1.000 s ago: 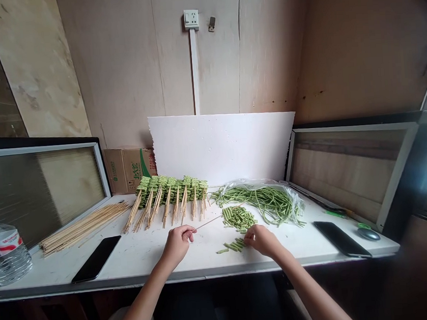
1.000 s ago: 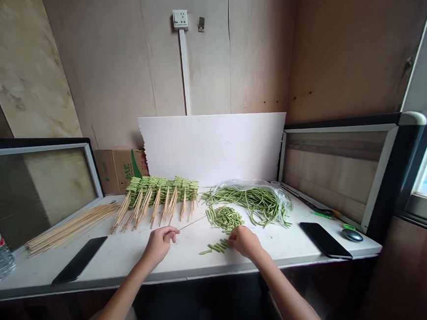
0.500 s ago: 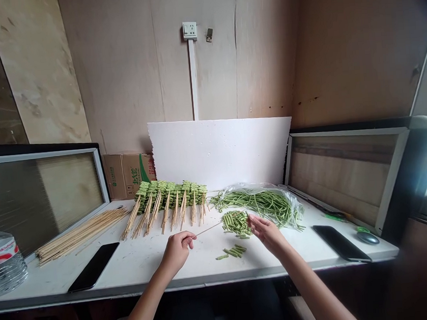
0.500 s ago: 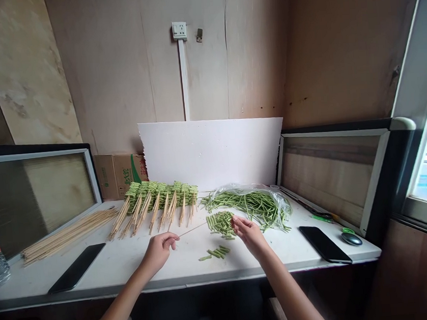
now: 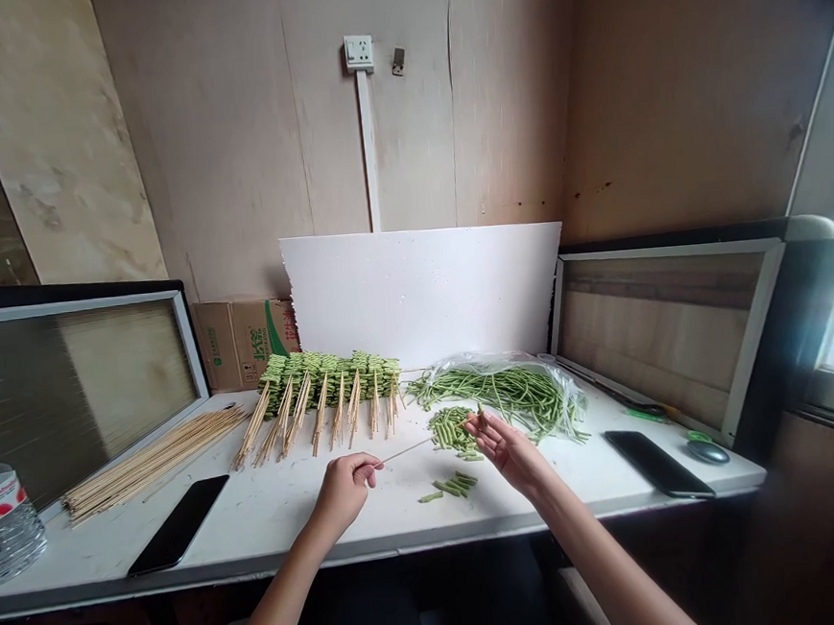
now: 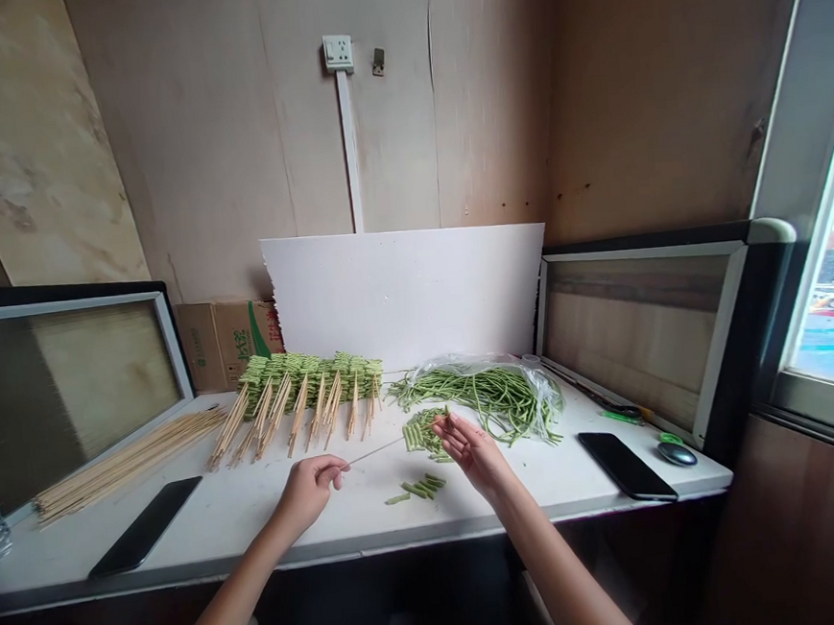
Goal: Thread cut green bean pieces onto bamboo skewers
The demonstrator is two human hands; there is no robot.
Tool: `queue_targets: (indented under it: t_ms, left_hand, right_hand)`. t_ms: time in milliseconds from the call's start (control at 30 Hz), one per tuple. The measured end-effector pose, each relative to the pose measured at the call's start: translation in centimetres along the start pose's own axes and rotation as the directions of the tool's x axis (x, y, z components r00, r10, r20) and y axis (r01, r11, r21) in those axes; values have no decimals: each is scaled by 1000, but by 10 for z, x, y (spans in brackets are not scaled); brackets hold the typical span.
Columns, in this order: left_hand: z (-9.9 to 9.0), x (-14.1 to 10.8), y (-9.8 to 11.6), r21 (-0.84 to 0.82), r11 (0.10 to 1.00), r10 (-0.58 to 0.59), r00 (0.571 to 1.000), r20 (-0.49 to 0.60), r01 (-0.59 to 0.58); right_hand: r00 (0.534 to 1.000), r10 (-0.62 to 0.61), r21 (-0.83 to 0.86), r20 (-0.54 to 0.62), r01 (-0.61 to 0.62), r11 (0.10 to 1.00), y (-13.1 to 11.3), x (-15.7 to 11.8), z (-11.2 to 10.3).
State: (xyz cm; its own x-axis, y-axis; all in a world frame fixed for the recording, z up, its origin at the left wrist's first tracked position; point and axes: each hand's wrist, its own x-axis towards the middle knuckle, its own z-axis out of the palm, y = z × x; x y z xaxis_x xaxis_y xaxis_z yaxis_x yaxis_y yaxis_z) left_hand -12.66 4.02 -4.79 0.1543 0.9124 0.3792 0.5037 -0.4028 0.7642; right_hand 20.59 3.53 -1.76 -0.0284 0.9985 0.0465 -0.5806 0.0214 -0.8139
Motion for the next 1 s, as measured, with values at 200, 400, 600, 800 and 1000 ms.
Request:
queue_targets:
  t_ms: [200,400,600,800,1000]
  left_hand:
    - [0,0,0,15,1000,-3,1000,-1,3]
    - [-1,0,1,23,999,23,1000,-11,-23]
    - [-2,0,-3,77,995,71,995,-74,-66]
    - [-3,0,-5,162,981,120,988,-97,-104]
    - [-3,-2,-6,182,973,162,982,-99,-142]
  right_hand:
    - [1000,-8,-15,3,8,1000,0,0,1]
    - [999,-52,-27,0,52,998,3,2,-4]
    - [989,-145,-135,-13,142,981,4,3,-4]
    - [970,-243,-200,-23,234,951,3,1,0]
    - [964,-266,-221,-21,255,941,5,2,-1]
